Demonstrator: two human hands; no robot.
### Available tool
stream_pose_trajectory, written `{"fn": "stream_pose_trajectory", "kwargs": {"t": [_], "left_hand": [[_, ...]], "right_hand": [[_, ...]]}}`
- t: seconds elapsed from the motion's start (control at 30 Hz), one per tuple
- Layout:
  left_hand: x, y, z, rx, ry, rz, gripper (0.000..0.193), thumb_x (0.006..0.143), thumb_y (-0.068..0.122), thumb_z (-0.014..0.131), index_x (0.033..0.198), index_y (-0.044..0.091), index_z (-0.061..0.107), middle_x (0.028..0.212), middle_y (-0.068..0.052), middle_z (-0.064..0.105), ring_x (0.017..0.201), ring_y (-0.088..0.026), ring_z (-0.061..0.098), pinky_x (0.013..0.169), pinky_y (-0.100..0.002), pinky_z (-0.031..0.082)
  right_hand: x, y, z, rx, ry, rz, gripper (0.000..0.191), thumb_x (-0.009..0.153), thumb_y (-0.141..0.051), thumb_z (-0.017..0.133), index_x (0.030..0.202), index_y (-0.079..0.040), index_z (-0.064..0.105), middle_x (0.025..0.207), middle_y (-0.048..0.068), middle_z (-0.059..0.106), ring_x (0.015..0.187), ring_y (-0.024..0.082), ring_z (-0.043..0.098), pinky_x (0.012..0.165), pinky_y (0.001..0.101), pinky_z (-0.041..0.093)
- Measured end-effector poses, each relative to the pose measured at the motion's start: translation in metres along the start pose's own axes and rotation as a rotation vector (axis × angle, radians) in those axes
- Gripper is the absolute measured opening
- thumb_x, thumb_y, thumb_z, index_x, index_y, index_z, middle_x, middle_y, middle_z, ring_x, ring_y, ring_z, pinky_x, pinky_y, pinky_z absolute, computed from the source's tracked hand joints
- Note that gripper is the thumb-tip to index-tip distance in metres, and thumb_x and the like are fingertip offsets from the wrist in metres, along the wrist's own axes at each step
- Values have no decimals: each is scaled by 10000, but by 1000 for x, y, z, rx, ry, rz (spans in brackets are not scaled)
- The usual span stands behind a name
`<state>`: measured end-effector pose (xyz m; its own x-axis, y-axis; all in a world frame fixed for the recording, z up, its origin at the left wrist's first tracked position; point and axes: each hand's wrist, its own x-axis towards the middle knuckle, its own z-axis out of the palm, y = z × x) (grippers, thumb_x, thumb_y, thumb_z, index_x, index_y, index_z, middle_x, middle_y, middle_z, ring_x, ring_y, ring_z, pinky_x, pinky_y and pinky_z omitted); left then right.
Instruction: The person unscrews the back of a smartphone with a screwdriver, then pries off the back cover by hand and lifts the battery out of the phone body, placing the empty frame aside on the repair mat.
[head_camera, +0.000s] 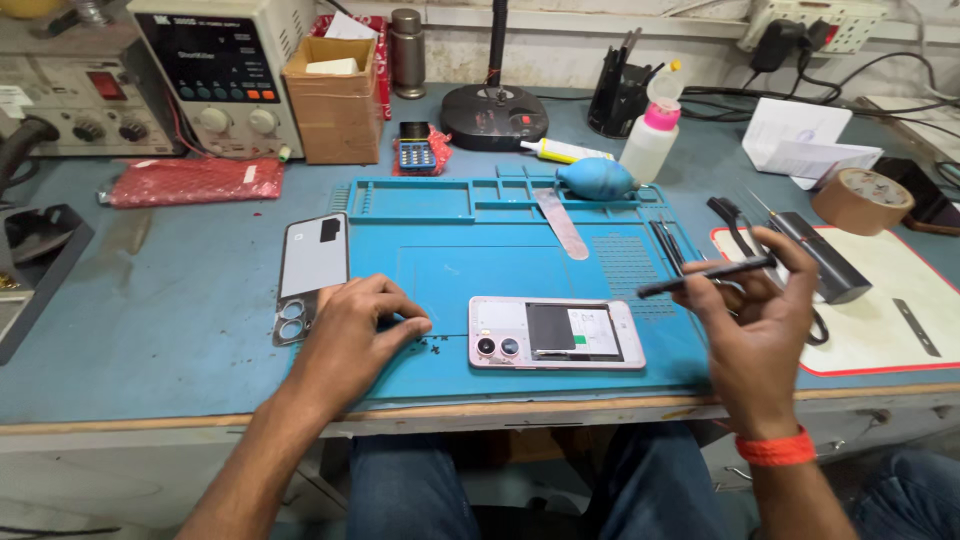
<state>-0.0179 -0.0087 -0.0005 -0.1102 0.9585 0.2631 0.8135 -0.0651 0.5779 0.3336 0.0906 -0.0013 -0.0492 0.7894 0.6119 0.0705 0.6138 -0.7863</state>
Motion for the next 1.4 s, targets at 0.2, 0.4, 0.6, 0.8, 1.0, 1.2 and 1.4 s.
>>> {"fn": "stream_pose_trajectory", "kwargs": {"t": [0.2,0.4,0.6,0.8,1.0,1.2,1.4], "left_hand": [[3,3,-8,-101,-101,-21,195,747,252,813,901,135,833,957,-35,767,975,-219,695,923,-359,515],[-1,-1,-2,-71,30,140,202,884,197,691,1028,95,789,1108,-62,780,1080,-254,723,1010,-400,538],[-22,3,24,130,-50,375,538,993,273,538,1465,18,495,1528,-166,487,1440,-341,389,1167,-569,188],[-35,14,41,329,-64,403,613,1024,372,423,1485,-32,433,1581,-171,388,1491,-346,266,1196,-551,106],[-44,15,32,450,-62,321,616,1015,410,417,1446,-28,443,1570,-181,375,1499,-323,261,1219,-521,108],[-53,5,10,446,92,342,600,1000,378,449,1435,-36,473,1549,-222,402,1464,-324,306,1187,-513,139],[-48,-2,2,347,95,196,536,982,263,496,1440,-14,483,1470,-200,536,1400,-307,462,1225,-495,212]], "right_hand": [[-12,25,-19,99,123,58,593,1041,32,647,1524,-74,322,1234,162,669,1085,218,709,920,412,652],[-15,35,-25,225,150,47,588,1088,35,648,1556,-94,316,1195,153,661,1128,199,685,958,414,639],[-16,39,-27,281,167,52,517,1124,21,632,1504,-97,301,1188,148,663,1074,182,682,977,427,640],[-15,38,-26,251,155,45,512,1125,16,632,1506,-95,309,1195,137,655,1077,176,678,962,428,640],[-15,35,-28,231,146,78,524,1113,12,631,1510,-101,307,1170,149,667,1100,196,688,955,423,636],[-15,38,-28,240,140,70,524,1109,18,632,1506,-97,311,1170,150,667,1086,199,689,953,434,635],[-16,39,-28,226,143,67,524,1115,23,631,1508,-94,306,1180,151,667,1087,201,685,954,440,634]]}}
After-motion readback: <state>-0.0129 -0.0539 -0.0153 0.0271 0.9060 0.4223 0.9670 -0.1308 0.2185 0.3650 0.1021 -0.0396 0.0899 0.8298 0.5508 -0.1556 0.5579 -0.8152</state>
